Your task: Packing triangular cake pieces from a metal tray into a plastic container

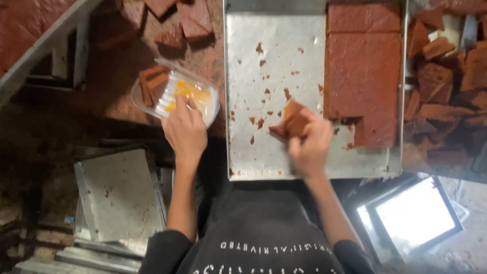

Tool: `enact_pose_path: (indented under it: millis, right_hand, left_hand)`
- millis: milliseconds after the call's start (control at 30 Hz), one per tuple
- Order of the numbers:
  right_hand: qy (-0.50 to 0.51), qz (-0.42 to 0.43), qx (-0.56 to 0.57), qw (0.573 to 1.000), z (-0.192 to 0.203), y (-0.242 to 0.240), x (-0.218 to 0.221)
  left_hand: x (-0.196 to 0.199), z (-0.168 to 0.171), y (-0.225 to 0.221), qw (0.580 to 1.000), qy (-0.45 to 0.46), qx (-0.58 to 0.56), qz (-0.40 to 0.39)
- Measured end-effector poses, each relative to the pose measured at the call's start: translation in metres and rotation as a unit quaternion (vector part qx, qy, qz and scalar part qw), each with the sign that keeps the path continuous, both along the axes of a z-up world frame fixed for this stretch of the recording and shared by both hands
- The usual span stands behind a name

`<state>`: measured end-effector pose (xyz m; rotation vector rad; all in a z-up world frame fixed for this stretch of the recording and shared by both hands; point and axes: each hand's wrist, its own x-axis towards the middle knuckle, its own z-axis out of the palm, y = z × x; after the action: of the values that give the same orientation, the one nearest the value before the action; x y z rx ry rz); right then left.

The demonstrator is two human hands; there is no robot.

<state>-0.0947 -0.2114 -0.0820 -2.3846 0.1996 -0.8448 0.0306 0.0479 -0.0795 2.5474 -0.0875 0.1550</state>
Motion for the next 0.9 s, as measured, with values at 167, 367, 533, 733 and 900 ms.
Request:
enact_pose_path:
  millis: [167, 367, 533, 733, 900]
  right_hand:
    - [0.017, -0.086, 0.032, 0.996, -0.016, 0.024, -0.004]
    - [0.044, -0.134, 0.467, 0.873, -0.036, -0.034, -0.007]
    - [-0.041, -0.074, 0.652, 0.753, 0.027, -0.012, -0.002]
    - [-0.036, 0.136, 0.459, 0.877, 0.062, 0.066, -0.004]
    - [-0.008, 0.064, 0.132, 0.989, 0.085, 0.056, -0.006]
  left_hand:
    - [0.003, 0.007, -0.004, 0.995, -0.042, -0.093, 0.003]
    - [0.005, -0.001, 0.008, 0.988, -0.102, -0.106, -0.058]
    - [-0.001, 0.03, 0.009, 0.985, -0.028, -0.122, -0.118]
    - [-0.044, 0.082, -0.038, 0.98, -0.115, -0.077, -0.143]
    - [-0.059, 0.069, -0.06, 0.962, -0.157, -0.094, -0.2]
